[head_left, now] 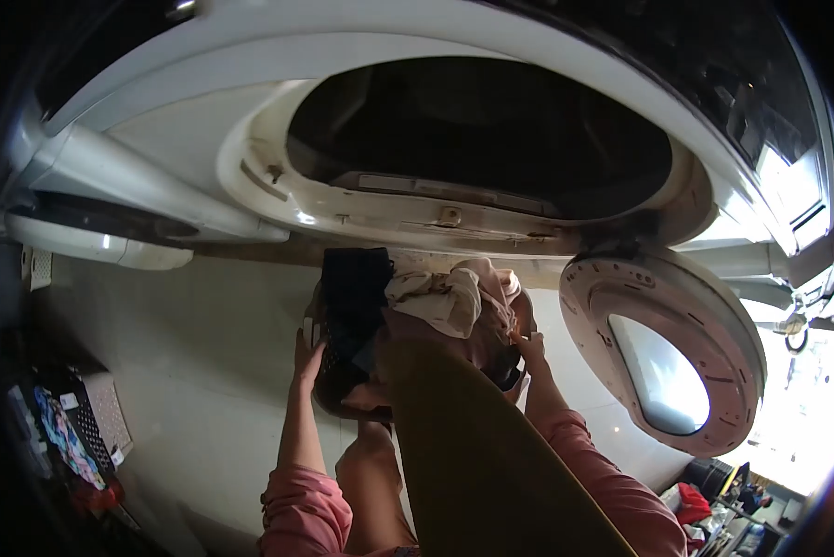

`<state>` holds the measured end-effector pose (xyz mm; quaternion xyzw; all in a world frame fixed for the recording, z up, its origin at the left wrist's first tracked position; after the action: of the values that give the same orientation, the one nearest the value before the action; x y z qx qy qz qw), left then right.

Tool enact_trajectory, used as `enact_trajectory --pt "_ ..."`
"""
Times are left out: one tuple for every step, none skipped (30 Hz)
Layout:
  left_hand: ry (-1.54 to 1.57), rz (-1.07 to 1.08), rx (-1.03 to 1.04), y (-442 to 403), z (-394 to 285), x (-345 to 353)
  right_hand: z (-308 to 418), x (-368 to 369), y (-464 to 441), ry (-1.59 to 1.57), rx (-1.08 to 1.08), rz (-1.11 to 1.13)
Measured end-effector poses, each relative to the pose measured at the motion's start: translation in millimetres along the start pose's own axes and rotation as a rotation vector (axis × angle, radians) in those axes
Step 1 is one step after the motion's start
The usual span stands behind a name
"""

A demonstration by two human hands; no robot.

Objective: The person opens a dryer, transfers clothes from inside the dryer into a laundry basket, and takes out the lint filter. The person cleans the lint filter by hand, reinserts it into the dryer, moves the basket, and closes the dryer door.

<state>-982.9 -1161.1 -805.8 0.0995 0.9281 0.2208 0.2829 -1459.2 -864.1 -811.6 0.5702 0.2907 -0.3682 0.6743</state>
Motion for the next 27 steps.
enact_trajectory --pt "-0.006 0.010 0.016 -4 -5 1 -7 6 -9 -0.076 -0.003 0.016" --pt "-0.002 0.050 -0.065 -5 -5 2 -17 10 -15 -0.151 -0.003 0.030" --pt "-0.001 0.093 -0.144 -4 -10 2 -23 8 -15 -0.049 -0.015 -0.057" --pt "0.046 0.080 -0.301 -1 -14 -4 -37 5 -18 -0.067 0.004 -0.070" --pt "-0.022 0.151 -0.386 -5 -14 -7 -45 6 -22 -0.100 -0.055 0.017" --pt "-0.091 0.216 -0.471 -5 -7 -12 -50 7 -24 -0.132 -0.120 0.104" --pt "-0.105 0.228 -0.456 7 -10 -7 -49 -4 -5 -0.152 -0.135 0.012" --pt "-0.002 0.086 -0.421 21 -14 -11 -51 -12 13 -0.144 -0.121 -0.023" --pt "0.089 -0.049 -0.385 36 -18 -21 -67 -10 25 -0.208 -0.083 -0.039" --pt "0.049 -0.026 -0.371 45 -23 -28 -82 -11 43 -0.272 -0.041 -0.057" --pt "0.053 0.006 -0.415 55 -26 -34 -98 -16 62 -0.296 0.001 -0.059" --pt "0.065 0.034 -0.452 60 -32 -36 -103 -30 82 -0.281 -0.013 -0.055" --pt "0.033 0.045 -0.458 70 -45 -40 -107 -47 107 -0.263 -0.024 -0.049" --pt "0.004 0.072 -0.435 78 -60 -43 -116 -61 130 -0.289 0.011 -0.062" --pt "-0.036 0.072 -0.405 86 -76 -47 -129 -74 152 -0.314 0.056 -0.056" --pt "-0.073 0.076 -0.367 91 -92 -51 -143 -84 173 -0.344 0.102 -0.057" --pt "-0.056 0.089 -0.321 94 -103 -52 -158 -96 195 -0.353 0.091 -0.094" --pt "-0.039 0.113 -0.272 97 -113 -53 -174 -109 222 -0.457 0.173 -0.101" --pt "-0.009 0.169 -0.176 90 -124 -50 -182 -112 238 -0.488 0.163 -0.162" --pt "-0.015 0.245 -0.113 96 -140 -45 -203 -122 261 -0.496 0.200 -0.203" --pt "-0.064 0.250 -0.094 106 -158 -44 -221 -131 288 -0.532 0.227 -0.240" --pt "-0.117 0.256 -0.075 121 -175 -45 -243 -136 315 -0.572 0.258 -0.261" --pt "-0.139 0.293 -0.024 143 -195 -44 -263 -146 350 -0.630 0.279 -0.314" --pt "-0.160 0.328 0.028 166 -214 -43 -279 -165 389 -0.679 0.295 -0.364" --pt "-0.174 0.349 0.077 176 -224 -42 -300 -176 432 -0.712 0.345 -0.384" --pt "-0.144 0.395 0.130 182 -229 -29 -302 -160 437 -0.771 0.340 -0.450" --pt "-0.157 0.430 0.155 194 -239 -18 -314 -162 465 -0.791 0.395 -0.457"
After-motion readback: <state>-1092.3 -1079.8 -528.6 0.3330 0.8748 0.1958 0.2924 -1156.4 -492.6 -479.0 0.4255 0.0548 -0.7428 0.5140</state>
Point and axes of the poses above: each hand's wrist, its own y-axis away from the middle knuckle, its own x-axis out of the palm, z = x × y, the point moved 6 cm from there along -y, towards the middle knuckle, and after that the axes turned 1 degree about x, right-handed, at the moved point
